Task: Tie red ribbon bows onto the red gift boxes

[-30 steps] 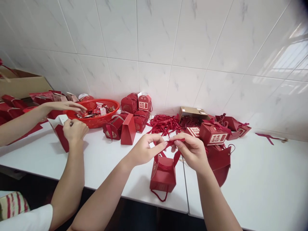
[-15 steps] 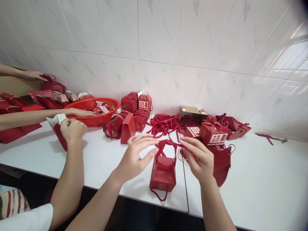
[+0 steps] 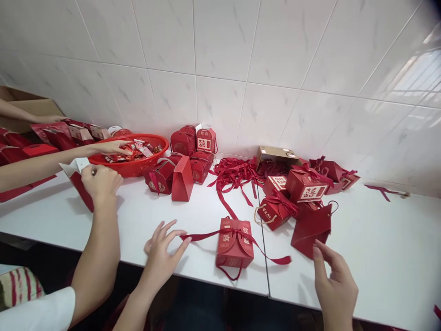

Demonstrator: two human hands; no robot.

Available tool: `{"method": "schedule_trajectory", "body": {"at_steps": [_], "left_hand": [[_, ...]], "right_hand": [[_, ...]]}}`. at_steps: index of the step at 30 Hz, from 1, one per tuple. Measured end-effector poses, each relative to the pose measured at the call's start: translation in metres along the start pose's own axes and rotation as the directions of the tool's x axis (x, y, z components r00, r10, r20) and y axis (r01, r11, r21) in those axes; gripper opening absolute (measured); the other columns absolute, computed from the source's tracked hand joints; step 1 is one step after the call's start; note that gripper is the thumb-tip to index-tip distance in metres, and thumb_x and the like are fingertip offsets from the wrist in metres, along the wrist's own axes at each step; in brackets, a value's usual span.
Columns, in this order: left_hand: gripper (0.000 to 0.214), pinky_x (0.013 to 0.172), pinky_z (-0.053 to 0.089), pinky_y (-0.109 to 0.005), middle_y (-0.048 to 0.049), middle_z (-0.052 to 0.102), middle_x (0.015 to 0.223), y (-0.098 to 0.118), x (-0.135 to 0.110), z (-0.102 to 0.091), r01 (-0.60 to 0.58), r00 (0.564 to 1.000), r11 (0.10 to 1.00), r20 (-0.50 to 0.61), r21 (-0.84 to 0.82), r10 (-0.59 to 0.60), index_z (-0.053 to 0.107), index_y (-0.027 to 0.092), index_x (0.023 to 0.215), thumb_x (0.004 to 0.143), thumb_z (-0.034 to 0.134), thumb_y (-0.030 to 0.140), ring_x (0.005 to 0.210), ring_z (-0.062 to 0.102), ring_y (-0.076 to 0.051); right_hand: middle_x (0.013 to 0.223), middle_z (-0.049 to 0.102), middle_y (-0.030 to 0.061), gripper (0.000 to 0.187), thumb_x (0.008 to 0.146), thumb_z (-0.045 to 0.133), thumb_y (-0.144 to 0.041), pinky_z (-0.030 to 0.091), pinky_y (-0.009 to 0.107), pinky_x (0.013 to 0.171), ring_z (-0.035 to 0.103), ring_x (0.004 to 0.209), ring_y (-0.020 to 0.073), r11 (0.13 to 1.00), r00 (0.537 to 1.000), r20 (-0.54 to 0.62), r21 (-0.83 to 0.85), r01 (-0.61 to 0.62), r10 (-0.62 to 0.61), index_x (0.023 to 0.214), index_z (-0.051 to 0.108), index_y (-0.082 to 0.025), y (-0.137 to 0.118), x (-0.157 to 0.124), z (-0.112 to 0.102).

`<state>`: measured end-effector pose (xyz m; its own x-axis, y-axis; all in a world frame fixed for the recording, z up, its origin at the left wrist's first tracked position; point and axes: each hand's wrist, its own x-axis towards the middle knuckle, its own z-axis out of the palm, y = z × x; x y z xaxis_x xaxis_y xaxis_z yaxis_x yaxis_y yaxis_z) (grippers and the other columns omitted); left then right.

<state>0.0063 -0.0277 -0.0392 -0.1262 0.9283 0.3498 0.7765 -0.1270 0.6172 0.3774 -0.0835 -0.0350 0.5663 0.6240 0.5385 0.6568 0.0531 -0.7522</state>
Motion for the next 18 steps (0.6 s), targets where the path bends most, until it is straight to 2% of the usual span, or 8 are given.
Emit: {"method": "schedule_trajectory", "body": {"at_steps": [2,4,7,10,12,15,16,18], "left_hand": [[0.017,0.103,0.037,-0.048,-0.0096,0.063,0.118,0.022,0.008,0.012,-0.066,0.997,0.977,0.03,-0.202,0.074,0.064,0.024,0.086,0.082,0.058,0.038,0.124,0.05,-0.031],[0.017,0.099,0.042,-0.041,-0.0083,0.061,0.107,0.042,0.016,0.025,-0.051,0.99,0.928,0.103,-0.369,0.095,0.058,0.022,0.088,0.085,0.054,0.038,0.11,0.057,-0.026],[0.019,0.083,0.048,-0.033,-0.0026,0.056,0.088,0.065,0.022,0.043,-0.003,0.97,0.885,0.214,-0.466,0.117,0.05,0.022,0.085,0.087,0.053,0.04,0.088,0.059,-0.02],[0.024,0.067,0.046,-0.026,0.0032,0.05,0.075,0.075,0.022,0.05,0.014,0.941,0.878,0.304,-0.478,0.15,0.043,0.022,0.078,0.083,0.058,0.041,0.069,0.052,-0.015],[0.03,0.062,0.04,-0.025,0.0065,0.043,0.066,0.073,0.022,0.048,0.067,0.926,0.889,0.36,-0.452,0.113,0.039,0.023,0.075,0.081,0.059,0.044,0.061,0.045,-0.013],[0.031,0.056,0.032,-0.024,0.0099,0.029,0.056,0.062,0.026,0.037,0.159,0.898,0.91,0.439,-0.384,0.028,0.038,0.024,0.077,0.083,0.054,0.05,0.053,0.036,-0.012],[0.029,0.056,0.03,-0.024,0.0099,0.028,0.054,0.058,0.028,0.033,0.176,0.885,0.912,0.465,-0.369,0.017,0.04,0.024,0.079,0.084,0.05,0.05,0.052,0.034,-0.013],[0.024,0.056,0.031,-0.024,0.0081,0.036,0.056,0.051,0.034,0.025,0.193,0.85,0.912,0.526,-0.361,0.029,0.045,0.023,0.08,0.087,0.044,0.047,0.053,0.038,-0.014]], "right_hand": [[0.095,0.069,0.0126,0.034,0.09,0.051,-0.048,0.05,0.04,0.082,0.064,0.088,0.0271,0.991,0.989,0.112,0.102,0.088,-0.1,0.094,0.067,-0.018,-0.015,0.003,0.015],[0.094,0.069,0.011,0.031,0.093,0.047,-0.045,0.05,0.039,0.08,0.065,0.091,0.0261,0.977,0.948,0.282,0.191,0.098,-0.15,0.093,0.065,-0.019,-0.029,0.001,0.035],[0.089,0.067,0.0073,0.026,0.093,0.05,-0.044,0.051,0.034,0.074,0.065,0.086,0.0227,0.953,0.86,0.494,0.302,-0.03,-0.129,0.091,0.058,-0.02,-0.045,-0.009,0.066],[0.073,0.059,-0.0001,0.028,0.089,0.056,-0.048,0.047,0.026,0.054,0.058,0.062,0.0156,0.886,0.802,0.594,0.405,-0.225,-0.068,0.085,0.05,-0.021,-0.053,-0.02,0.087],[0.061,0.05,-0.0062,0.03,0.09,0.053,-0.051,0.038,0.022,0.043,0.046,0.047,0.0113,0.849,0.788,0.614,0.436,-0.299,-0.038,0.084,0.044,-0.023,-0.052,-0.023,0.092],[0.052,0.034,-0.0124,0.031,0.089,0.055,-0.05,0.029,0.02,0.04,0.031,0.041,0.0082,0.832,0.782,0.622,0.453,-0.321,-0.037,0.082,0.039,-0.024,-0.045,-0.017,0.086],[0.052,0.031,-0.0126,0.033,0.087,0.058,-0.048,0.028,0.019,0.041,0.029,0.042,0.0076,0.832,0.776,0.628,0.457,-0.315,-0.051,0.079,0.038,-0.024,-0.043,-0.014,0.081],[0.054,0.031,-0.0106,0.036,0.085,0.061,-0.044,0.029,0.021,0.043,0.03,0.045,0.0077,0.846,0.75,0.652,0.458,-0.272,-0.112,0.07,0.037,-0.023,-0.04,-0.007,0.07]]}}
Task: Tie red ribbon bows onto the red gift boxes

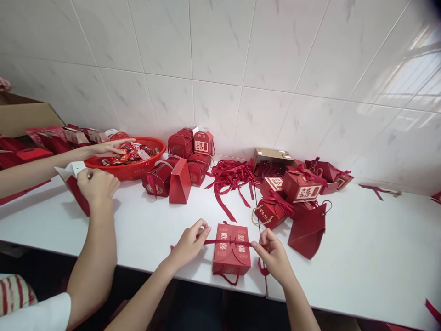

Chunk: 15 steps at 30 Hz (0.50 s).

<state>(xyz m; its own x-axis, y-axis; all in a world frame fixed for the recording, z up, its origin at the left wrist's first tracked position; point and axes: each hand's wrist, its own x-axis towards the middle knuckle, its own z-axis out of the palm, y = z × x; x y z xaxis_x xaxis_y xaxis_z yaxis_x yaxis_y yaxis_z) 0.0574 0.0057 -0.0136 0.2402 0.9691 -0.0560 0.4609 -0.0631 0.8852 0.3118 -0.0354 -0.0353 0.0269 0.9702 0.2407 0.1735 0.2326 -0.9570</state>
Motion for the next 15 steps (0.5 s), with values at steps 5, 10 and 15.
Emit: {"method": "schedule_trajectory", "body": {"at_steps": [5,10,15], "left_hand": [[0.02,0.051,0.036,-0.024,0.002,0.054,0.056,0.006,0.003,-0.025,0.054,0.934,0.999,0.355,-0.009,-0.047,0.062,0.019,0.068,0.075,0.057,0.038,0.052,0.047,-0.014],[0.018,0.049,0.034,-0.024,0.0016,0.053,0.051,0.027,-0.002,-0.033,0.038,0.755,0.997,0.655,-0.069,0.017,0.077,0.02,0.073,0.071,0.065,0.034,0.047,0.04,-0.012],[0.036,0.056,0.039,-0.024,0.0022,0.049,0.054,0.05,-0.021,-0.009,-0.048,0.805,0.975,0.57,-0.217,0.166,0.076,0.022,0.1,0.091,0.048,0.043,0.052,0.041,-0.012]], "right_hand": [[0.064,0.042,-0.0019,0.032,0.085,0.053,-0.025,0.036,0.025,0.049,0.043,0.056,0.0122,0.937,0.975,0.131,-0.277,0.212,-0.182,0.055,0.041,-0.02,-0.013,-0.011,-0.015],[0.064,0.04,-0.0024,0.025,0.081,0.055,-0.017,0.036,0.024,0.048,0.041,0.052,0.0107,0.768,0.9,-0.078,-0.556,0.319,-0.43,0.056,0.052,-0.02,-0.016,-0.017,-0.004],[0.061,0.043,-0.0018,0.028,0.084,0.058,-0.017,0.035,0.023,0.044,0.042,0.049,0.0105,0.801,0.859,-0.169,-0.481,0.356,-0.483,0.056,0.059,-0.019,-0.023,-0.019,0.01]]}}
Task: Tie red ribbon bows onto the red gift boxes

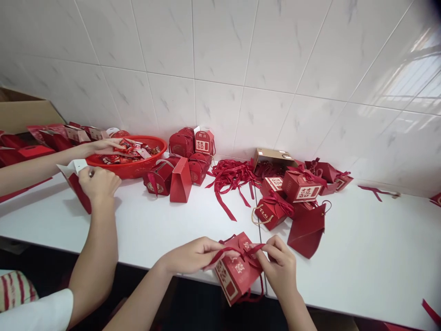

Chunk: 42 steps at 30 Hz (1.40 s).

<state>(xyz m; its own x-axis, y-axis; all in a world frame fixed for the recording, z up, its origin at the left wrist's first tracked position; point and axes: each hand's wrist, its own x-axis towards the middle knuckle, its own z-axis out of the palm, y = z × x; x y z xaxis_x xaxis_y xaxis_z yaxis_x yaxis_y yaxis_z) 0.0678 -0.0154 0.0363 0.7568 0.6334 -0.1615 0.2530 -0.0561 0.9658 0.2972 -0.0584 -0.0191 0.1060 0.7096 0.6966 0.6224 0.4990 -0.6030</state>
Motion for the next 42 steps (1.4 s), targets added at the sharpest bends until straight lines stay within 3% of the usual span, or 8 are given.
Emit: {"method": "schedule_trajectory", "body": {"at_steps": [6,13,18,25,30,34,38,42], "left_hand": [[0.03,0.069,0.048,-0.027,-0.0045,0.059,0.087,-0.011,0.009,0.044,0.077,0.875,0.877,-0.454,0.475,0.17,0.071,0.024,0.096,0.094,0.041,0.025,0.074,0.058,-0.018],[0.033,0.062,0.053,-0.028,-0.0094,0.051,0.106,-0.028,0.015,0.062,0.055,0.787,0.712,-0.47,0.699,0.4,0.064,0.023,0.106,0.091,0.037,0.012,0.076,0.06,-0.017],[0.029,0.073,0.055,-0.029,-0.0114,0.043,0.12,-0.042,0.009,0.057,-0.164,0.743,0.717,-0.393,0.677,0.541,0.063,0.022,0.106,0.092,0.041,0.01,0.083,0.059,-0.015],[0.035,0.063,0.048,-0.026,-0.0082,0.046,0.11,-0.034,0.002,0.04,-0.269,0.814,0.631,-0.178,0.728,0.552,0.065,0.025,0.11,0.09,0.042,0.007,0.069,0.052,-0.011],[0.025,0.055,0.039,-0.024,-0.0057,0.048,0.107,-0.034,0.012,0.022,-0.375,0.731,0.575,-0.15,0.727,0.666,0.072,0.023,0.085,0.085,0.052,0.008,0.058,0.041,-0.007],[0.02,0.055,0.038,-0.023,-0.0059,0.051,0.104,-0.036,0.019,0.018,-0.444,0.723,0.636,-0.167,0.632,0.671,0.071,0.02,0.079,0.081,0.056,0.007,0.059,0.04,-0.007],[0.013,0.054,0.04,-0.022,-0.0057,0.057,0.1,-0.031,0.014,0.013,-0.431,0.718,0.656,-0.204,0.62,0.665,0.065,0.017,0.073,0.073,0.058,0.006,0.06,0.046,-0.008],[0.013,0.078,0.047,-0.027,-0.0051,0.059,0.109,-0.022,-0.002,-0.001,-0.264,0.805,0.719,-0.264,0.643,0.532,0.06,0.018,0.071,0.07,0.06,0.006,0.089,0.057,-0.016]], "right_hand": [[0.062,0.047,-0.0003,0.032,0.086,0.06,-0.026,0.04,0.023,0.047,0.048,0.053,0.0122,0.957,0.946,0.246,0.147,-0.25,0.21,0.055,0.064,-0.018,-0.018,-0.005,0.013],[0.072,0.052,0.0024,0.025,0.084,0.06,-0.027,0.042,0.025,0.057,0.052,0.064,0.015,0.859,0.827,0.435,0.196,-0.472,0.355,0.061,0.068,-0.019,-0.026,0.001,0.018],[0.074,0.048,0.0008,0.017,0.077,0.058,-0.018,0.036,0.024,0.054,0.046,0.062,0.0126,0.798,0.755,0.548,0.236,-0.554,0.361,0.062,0.063,-0.017,-0.026,0.007,0.011],[0.072,0.041,-0.003,0.013,0.067,0.054,-0.008,0.027,0.023,0.051,0.037,0.058,0.0088,0.791,0.656,0.694,0.207,-0.576,0.297,0.057,0.051,-0.017,-0.022,0.02,0.004],[0.073,0.044,-0.0036,0.015,0.062,0.053,-0.007,0.026,0.021,0.048,0.036,0.055,0.0072,0.808,0.626,0.736,0.192,-0.557,0.256,0.058,0.045,-0.019,-0.025,0.025,0.013],[0.077,0.047,-0.0026,0.01,0.063,0.054,-0.008,0.027,0.021,0.047,0.036,0.053,0.006,0.806,0.604,0.747,0.161,-0.569,0.278,0.061,0.05,-0.018,-0.026,0.022,0.017],[0.082,0.049,-0.0004,0.007,0.067,0.057,-0.013,0.033,0.022,0.051,0.041,0.055,0.0075,0.829,0.636,0.702,0.118,-0.547,0.32,0.063,0.054,-0.018,-0.024,0.023,0.008],[0.1,0.053,0.0042,0.008,0.071,0.057,-0.014,0.043,0.026,0.066,0.055,0.075,0.0137,0.888,0.702,0.622,0.023,-0.46,0.348,0.064,0.055,-0.019,-0.019,0.024,-0.01]]}}
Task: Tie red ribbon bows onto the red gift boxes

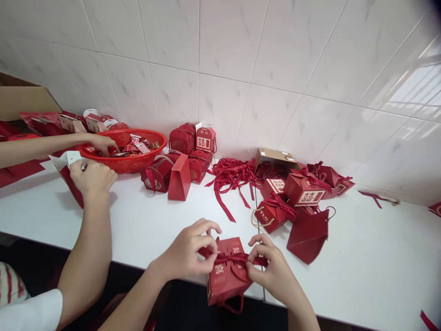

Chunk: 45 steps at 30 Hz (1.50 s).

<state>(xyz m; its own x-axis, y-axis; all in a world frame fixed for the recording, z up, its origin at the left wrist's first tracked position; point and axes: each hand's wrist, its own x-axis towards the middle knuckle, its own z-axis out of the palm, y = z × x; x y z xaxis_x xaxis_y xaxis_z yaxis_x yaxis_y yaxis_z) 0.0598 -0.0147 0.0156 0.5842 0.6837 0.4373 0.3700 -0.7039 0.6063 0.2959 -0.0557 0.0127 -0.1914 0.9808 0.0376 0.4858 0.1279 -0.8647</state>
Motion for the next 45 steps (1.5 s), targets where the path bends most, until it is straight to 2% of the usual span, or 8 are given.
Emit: {"method": "schedule_trajectory", "body": {"at_steps": [9,17,20,22,25,28,35,45], "left_hand": [[0.022,0.11,0.028,-0.045,-0.0024,0.047,0.141,0.006,0.001,0.012,0.184,0.961,0.98,0.223,-0.078,-0.163,0.06,0.02,0.074,0.092,0.048,0.023,0.135,0.029,-0.027],[0.033,0.101,0.032,-0.047,-0.0058,0.064,0.104,-0.01,-0.001,-0.014,0.166,0.985,0.986,-0.038,0.023,-0.165,0.054,0.019,0.062,0.093,0.049,0.029,0.113,0.046,-0.026],[0.017,0.095,0.04,-0.038,-0.0048,0.064,0.101,0.001,-0.003,-0.008,0.069,0.996,0.994,0.059,-0.081,-0.064,0.061,0.021,0.081,0.084,0.066,0.036,0.099,0.054,-0.021],[0.031,0.091,0.043,-0.035,-0.0043,0.063,0.099,0.011,-0.004,0.002,0.028,0.991,0.992,0.131,-0.124,-0.011,0.062,0.022,0.089,0.072,0.078,0.042,0.093,0.056,-0.02],[0.031,0.084,0.046,-0.032,-0.004,0.061,0.095,0.022,-0.006,0.016,0.083,0.987,0.992,0.149,-0.1,-0.068,0.062,0.021,0.087,0.069,0.081,0.038,0.091,0.055,-0.02],[0.009,0.087,0.046,-0.032,-0.003,0.061,0.093,0.024,-0.007,0.022,0.146,0.983,0.983,0.129,-0.114,-0.131,0.063,0.021,0.079,0.083,0.069,0.026,0.093,0.054,-0.018],[0.033,0.109,0.036,-0.046,-0.0063,0.054,0.132,0.017,-0.005,0.018,0.249,0.964,0.936,0.161,-0.251,-0.213,0.062,0.02,0.076,0.098,0.041,0.03,0.131,0.037,-0.024],[0.029,0.111,0.021,-0.062,-0.0025,0.053,0.143,0.005,-0.005,0.017,0.206,0.971,0.967,0.158,-0.147,-0.182,0.07,0.022,0.059,0.085,0.064,0.033,0.145,0.016,-0.035]], "right_hand": [[0.126,0.052,0.0075,0.007,0.084,0.052,-0.02,0.035,0.042,0.102,0.048,0.12,0.025,0.985,0.984,-0.095,-0.103,0.141,-0.151,0.078,0.052,-0.023,0.014,-0.006,0.009],[0.119,0.057,0.0087,0.014,0.072,0.056,-0.013,0.038,0.047,0.095,0.052,0.113,0.0299,0.967,0.957,-0.235,-0.225,0.116,-0.169,0.068,0.046,-0.023,0.027,-0.007,-0.007],[0.12,0.057,0.0087,0.01,0.077,0.055,-0.016,0.039,0.045,0.096,0.053,0.113,0.0286,0.976,0.97,-0.176,-0.17,0.138,-0.168,0.073,0.05,-0.023,0.024,-0.007,-0.004],[0.121,0.057,0.0087,0.009,0.079,0.055,-0.017,0.039,0.044,0.098,0.053,0.113,0.028,0.979,0.972,-0.165,-0.148,0.141,-0.165,0.074,0.05,-0.023,0.021,-0.007,0.0],[0.12,0.057,0.0087,0.009,0.08,0.055,-0.017,0.039,0.042,0.098,0.054,0.113,0.0273,0.983,0.975,-0.155,-0.121,0.139,-0.157,0.075,0.051,-0.023,0.021,-0.009,0.003],[0.122,0.056,0.0092,0.009,0.081,0.055,-0.017,0.039,0.042,0.098,0.054,0.115,0.0274,0.985,0.978,-0.15,-0.11,0.131,-0.147,0.076,0.051,-0.023,0.023,-0.012,0.002],[0.123,0.054,0.0094,0.008,0.08,0.059,-0.019,0.039,0.043,0.098,0.053,0.115,0.0276,0.978,0.973,-0.158,-0.146,0.147,-0.17,0.075,0.053,-0.023,0.029,-0.021,-0.002],[0.119,0.057,0.0069,0.014,0.074,0.058,-0.012,0.041,0.043,0.095,0.053,0.112,0.0275,0.957,0.946,-0.225,-0.225,0.182,-0.233,0.071,0.05,-0.023,0.029,-0.023,0.001]]}}
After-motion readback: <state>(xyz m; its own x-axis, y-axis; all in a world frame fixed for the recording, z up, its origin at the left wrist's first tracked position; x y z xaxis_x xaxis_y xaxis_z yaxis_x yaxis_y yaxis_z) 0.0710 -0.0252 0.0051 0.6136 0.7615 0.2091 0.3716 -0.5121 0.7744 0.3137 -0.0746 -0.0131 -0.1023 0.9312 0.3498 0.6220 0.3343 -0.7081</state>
